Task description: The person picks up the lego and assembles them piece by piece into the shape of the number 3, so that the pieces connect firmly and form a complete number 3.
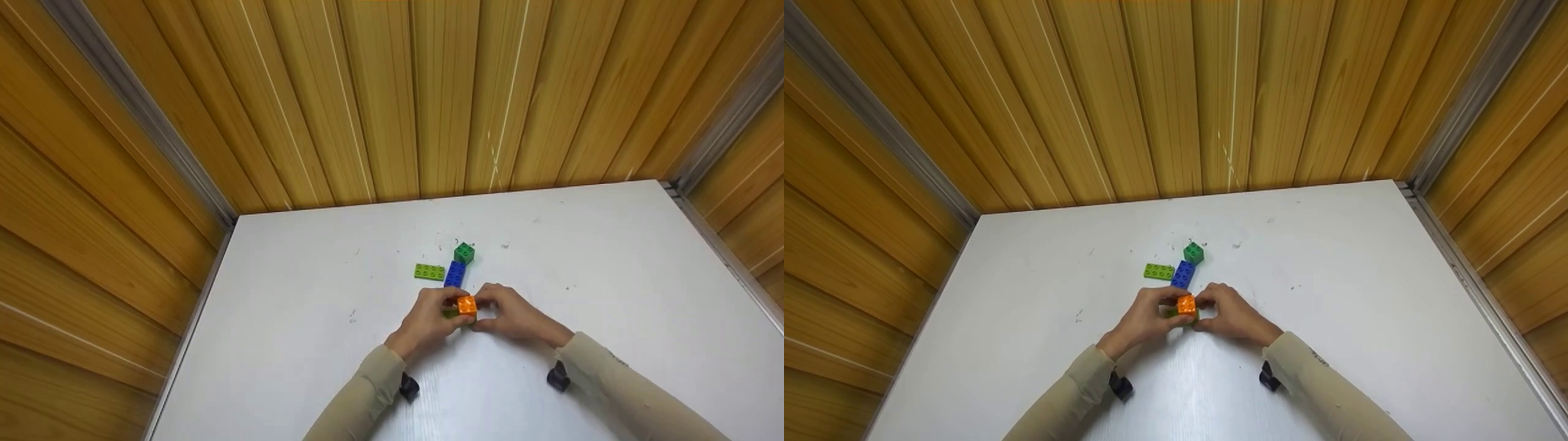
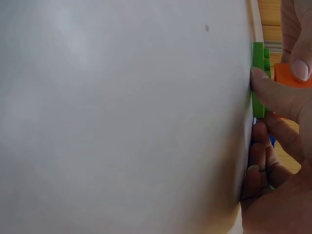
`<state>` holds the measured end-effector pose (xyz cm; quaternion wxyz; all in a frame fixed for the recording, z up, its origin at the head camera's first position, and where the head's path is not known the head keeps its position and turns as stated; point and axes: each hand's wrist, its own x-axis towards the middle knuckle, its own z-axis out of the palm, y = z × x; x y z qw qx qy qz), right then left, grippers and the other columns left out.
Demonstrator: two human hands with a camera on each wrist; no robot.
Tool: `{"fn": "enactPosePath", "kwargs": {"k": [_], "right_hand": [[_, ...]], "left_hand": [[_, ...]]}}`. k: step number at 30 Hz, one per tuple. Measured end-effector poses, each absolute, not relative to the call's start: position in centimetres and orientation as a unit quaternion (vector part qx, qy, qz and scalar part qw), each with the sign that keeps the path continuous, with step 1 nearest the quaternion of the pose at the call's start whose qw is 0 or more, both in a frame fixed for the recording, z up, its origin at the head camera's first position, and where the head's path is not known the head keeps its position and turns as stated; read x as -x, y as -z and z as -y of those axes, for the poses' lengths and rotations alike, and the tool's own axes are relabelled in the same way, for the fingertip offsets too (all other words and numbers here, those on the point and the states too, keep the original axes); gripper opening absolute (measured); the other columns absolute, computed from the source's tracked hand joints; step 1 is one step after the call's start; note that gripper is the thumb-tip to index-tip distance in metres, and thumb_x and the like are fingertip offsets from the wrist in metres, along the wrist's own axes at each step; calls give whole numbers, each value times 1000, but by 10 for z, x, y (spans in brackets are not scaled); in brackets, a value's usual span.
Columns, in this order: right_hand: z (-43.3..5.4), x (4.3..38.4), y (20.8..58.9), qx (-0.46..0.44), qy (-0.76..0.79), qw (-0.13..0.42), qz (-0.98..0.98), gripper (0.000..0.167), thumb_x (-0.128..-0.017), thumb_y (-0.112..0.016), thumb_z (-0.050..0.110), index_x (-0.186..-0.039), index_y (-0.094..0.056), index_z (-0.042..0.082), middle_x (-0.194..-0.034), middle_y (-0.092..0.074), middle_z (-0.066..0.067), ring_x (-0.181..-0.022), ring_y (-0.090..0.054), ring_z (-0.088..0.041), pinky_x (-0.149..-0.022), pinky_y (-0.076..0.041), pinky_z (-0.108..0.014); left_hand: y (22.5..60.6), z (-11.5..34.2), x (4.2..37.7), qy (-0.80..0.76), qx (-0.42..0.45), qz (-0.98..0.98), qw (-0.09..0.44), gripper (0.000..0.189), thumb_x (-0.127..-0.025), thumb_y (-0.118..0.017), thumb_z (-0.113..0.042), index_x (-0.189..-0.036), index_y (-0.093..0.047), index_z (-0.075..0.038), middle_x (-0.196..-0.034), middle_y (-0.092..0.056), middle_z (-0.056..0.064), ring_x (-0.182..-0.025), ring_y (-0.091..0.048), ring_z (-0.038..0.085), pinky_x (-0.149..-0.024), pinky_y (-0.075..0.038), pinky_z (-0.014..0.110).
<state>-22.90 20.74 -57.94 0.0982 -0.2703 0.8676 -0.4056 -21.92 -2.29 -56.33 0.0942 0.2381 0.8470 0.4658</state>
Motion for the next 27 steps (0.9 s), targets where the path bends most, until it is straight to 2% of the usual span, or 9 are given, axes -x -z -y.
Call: {"fn": "enactPosePath", "kwargs": {"k": [11, 20, 27], "right_hand": [[-208, 230, 581, 268, 405, 97, -869, 27, -87, -90, 25, -113, -81, 29, -104, -69, 11, -100, -57, -19, -93, -44, -35], [-207, 229, 582, 276, 396, 87, -871, 23, -89, -90, 28, -110, -81, 28, -104, -70, 11, -98, -58, -17, -91, -45, -34], [-209, 230, 583, 285, 395, 68, -871, 22, -87, -91, 26, -107, -81, 24, -102, -71, 9, -95, -59, -14, -88, -46, -31]], "left_hand": [[565, 19, 221, -461, -241, -848, 99, 35, -91, -87, -16, -125, -78, -12, -117, -78, -4, -101, -69, 3, -95, -58, 21], [566, 20, 221, -442, -261, -854, 82, 35, -91, -88, -19, -124, -79, -12, -118, -77, -4, -99, -66, 0, -96, -57, 19], [567, 20, 224, -415, -287, -862, 53, 33, -91, -88, -21, -121, -80, -10, -113, -78, 0, -96, -66, 1, -92, -58, 21]]}}
